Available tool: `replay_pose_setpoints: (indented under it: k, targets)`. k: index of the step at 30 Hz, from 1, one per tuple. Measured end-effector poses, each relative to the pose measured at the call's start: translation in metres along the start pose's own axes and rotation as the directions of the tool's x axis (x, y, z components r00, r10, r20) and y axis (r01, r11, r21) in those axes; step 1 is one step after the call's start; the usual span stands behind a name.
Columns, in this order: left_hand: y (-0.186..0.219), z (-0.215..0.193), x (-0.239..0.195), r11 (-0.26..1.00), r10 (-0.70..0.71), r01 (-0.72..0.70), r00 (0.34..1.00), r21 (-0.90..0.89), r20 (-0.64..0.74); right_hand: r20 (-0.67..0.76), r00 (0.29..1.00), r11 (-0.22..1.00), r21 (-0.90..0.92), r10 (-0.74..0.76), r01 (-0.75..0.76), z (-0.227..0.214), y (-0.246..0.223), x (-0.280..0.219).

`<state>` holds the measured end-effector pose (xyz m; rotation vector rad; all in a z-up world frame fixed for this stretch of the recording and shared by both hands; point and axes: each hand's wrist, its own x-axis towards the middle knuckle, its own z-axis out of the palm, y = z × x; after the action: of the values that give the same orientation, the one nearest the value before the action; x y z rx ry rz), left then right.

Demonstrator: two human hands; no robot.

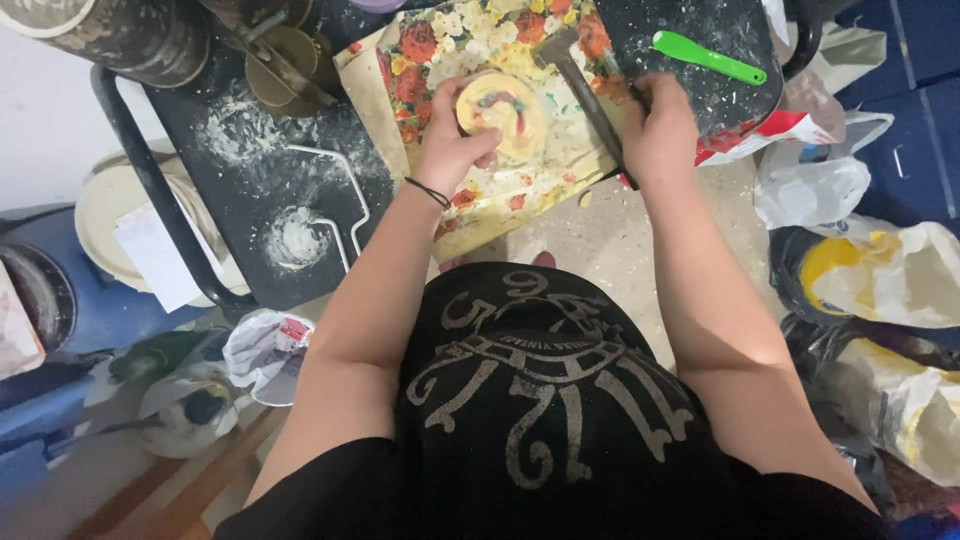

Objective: The person uses a metal dough cutter to cut circular pieces from a sheet of dough on a floral cutting board. They repeatedly cut circles, remove the cut pieces, and place them into a nearby bag. The person also uses a small blue plastic ring to shape or inspect a dough piece.

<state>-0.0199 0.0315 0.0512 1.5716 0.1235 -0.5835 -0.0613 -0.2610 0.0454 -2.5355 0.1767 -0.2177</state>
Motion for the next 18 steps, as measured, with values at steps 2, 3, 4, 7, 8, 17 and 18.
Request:
replay_pose_setpoints:
  k: [2,3,4,7,8,17,18]
  targets:
    - [-0.008,0.0,0.004,0.996,0.08,-0.08,0.997,-0.035,0.005,0.048,0.999,0.998,0.056,-0.01,0.007,-0.018,-0.045,-0.011]
    - [-0.006,0.0,0.002,0.996,0.08,-0.079,0.997,-0.033,0.013,0.044,0.999,0.999,0.055,-0.003,0.001,-0.02,-0.061,-0.017]
    - [-0.005,0.001,0.001,0.997,0.083,-0.083,0.997,-0.001,0.01,0.162,0.986,0.995,0.073,0.051,-0.063,-0.023,-0.078,-0.023]
    - [-0.008,0.0,0.001,0.99,0.07,-0.07,0.998,0.126,0.005,0.319,0.944,0.996,-0.003,0.089,-0.093,-0.007,-0.087,-0.038]
    - [-0.01,-0.001,0.002,0.974,0.058,-0.055,0.998,0.22,-0.005,0.362,0.929,0.995,-0.088,0.076,-0.048,0.002,-0.084,-0.043]
    - [-0.01,-0.003,0.002,0.953,0.037,-0.038,0.999,0.302,0.009,0.528,0.825,0.858,-0.501,0.202,0.111,0.01,-0.11,-0.036]
    - [-0.009,-0.002,0.002,0.953,0.04,-0.041,0.999,0.301,0.01,0.526,0.826,0.857,-0.503,0.202,0.11,0.01,-0.115,-0.034]
